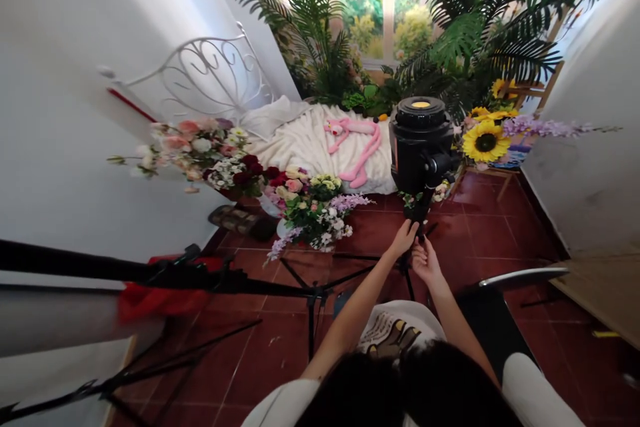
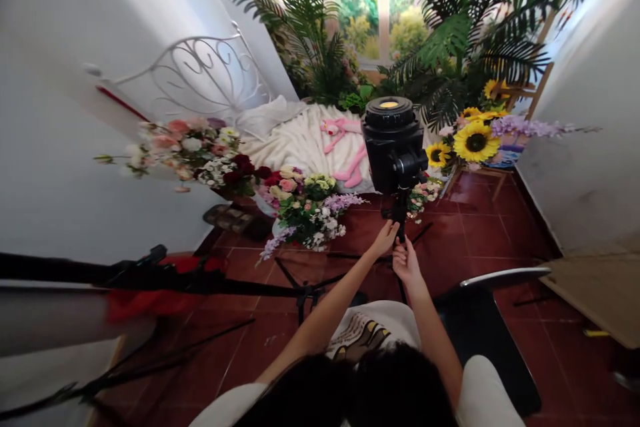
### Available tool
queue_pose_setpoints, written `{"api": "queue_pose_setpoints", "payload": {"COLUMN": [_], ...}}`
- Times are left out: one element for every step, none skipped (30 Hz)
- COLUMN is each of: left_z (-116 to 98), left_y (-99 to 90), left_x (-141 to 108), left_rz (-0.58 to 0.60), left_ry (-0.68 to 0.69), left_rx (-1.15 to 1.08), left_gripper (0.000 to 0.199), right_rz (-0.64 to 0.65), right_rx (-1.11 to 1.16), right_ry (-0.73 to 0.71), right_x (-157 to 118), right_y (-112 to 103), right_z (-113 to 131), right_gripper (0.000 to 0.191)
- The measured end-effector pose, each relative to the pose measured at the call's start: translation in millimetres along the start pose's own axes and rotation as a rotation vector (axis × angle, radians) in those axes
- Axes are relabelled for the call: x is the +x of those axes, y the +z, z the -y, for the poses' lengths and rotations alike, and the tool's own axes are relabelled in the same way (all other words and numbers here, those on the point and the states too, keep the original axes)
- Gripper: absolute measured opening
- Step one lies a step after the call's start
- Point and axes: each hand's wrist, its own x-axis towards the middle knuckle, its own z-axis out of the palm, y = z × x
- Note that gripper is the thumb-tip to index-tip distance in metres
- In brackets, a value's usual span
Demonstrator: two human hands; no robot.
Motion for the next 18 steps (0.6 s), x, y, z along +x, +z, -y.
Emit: {"api": "queue_pose_setpoints", "payload": {"left_z": [0.7, 1.4, 1.8, 1.9, 1.7, 1.1, 0.1, -1.1, -2.5, -3.8, -4.9, -5.6, -5.8, -5.4, -4.5, -3.0, -1.3, 0.4], "left_y": [-0.4, -0.6, -0.8, -0.9, -1.0, -1.0, -0.9, -0.7, -0.4, 0.0, 0.5, 1.0, 1.5, 2.1, 2.6, 3.3, 4.1, 5.0], "left_x": [0.9, 1.7, 2.3, 2.7, 2.9, 2.9, 2.7, 2.3, 1.9, 1.5, 1.1, 0.9, 0.9, 1.0, 1.2, 1.6, 2.0, 2.3], "left_rz": [0.006, 0.012, 0.014, 0.013, 0.010, 0.006, -0.001, -0.009, -0.019, -0.029, -0.040, -0.047, -0.048, -0.045, -0.041, -0.038, -0.035, -0.035], "left_ry": [0.003, 0.007, 0.013, 0.021, 0.031, 0.041, 0.050, 0.057, 0.062, 0.062, 0.060, 0.056, 0.053, 0.053, 0.058, 0.067, 0.076, 0.083], "left_rx": [-0.008, -0.015, -0.019, -0.021, -0.020, -0.017, -0.013, -0.010, -0.007, -0.004, -0.003, -0.003, -0.007, -0.015, -0.024, -0.033, -0.041, -0.046], "left_gripper": [0.041, 0.042, 0.042, 0.043, 0.044, 0.044, 0.045, 0.045, 0.045, 0.044, 0.044, 0.043, 0.042, 0.041, 0.040, 0.039, 0.038, 0.038], "right_rz": [-0.024, -0.062, -0.114, -0.175, -0.241, -0.303, -0.355, -0.388, -0.403, -0.410, -0.414, -0.420, -0.422, -0.422, -0.420, -0.412, -0.401, -0.392], "right_rx": [-0.031, -0.087, -0.172, -0.288, -0.434, -0.599, -0.767, -0.918, -1.043, -1.134, -1.189, -1.215, -1.224, -1.221, -1.209, -1.196, -1.186, -1.180], "right_ry": [0.006, -0.007, -0.050, -0.120, -0.213, -0.308, -0.389, -0.444, -0.471, -0.488, -0.513, -0.556, -0.616, -0.688, -0.758, -0.812, -0.844, -0.860], "right_x": [1.7, 3.2, 4.0, 4.2, 3.4, 1.9, -0.3, -2.9, -5.7, -8.1, -9.8, -10.4, -9.7, -7.4, -3.7, 1.2, 7.0, 13.2], "right_y": [-1.0, -1.8, -2.1, -1.8, -1.0, 0.3, 1.9, 3.8, 5.8, 8.1, 10.5, 13.1, 16.0, 19.0, 22.2, 25.4, 28.6, 31.7], "right_z": [1.6, 3.5, 5.6, 7.8, 10.0, 12.2, 14.5, 16.7, 18.8, 20.7, 22.3, 23.5, 24.3, 24.8, 25.0, 25.1, 25.4, 26.1], "right_gripper": [0.015, 0.016, 0.017, 0.020, 0.024, 0.028, 0.032, 0.035, 0.036, 0.036, 0.036, 0.035, 0.037, 0.041, 0.046, 0.050, 0.050, 0.049]}}
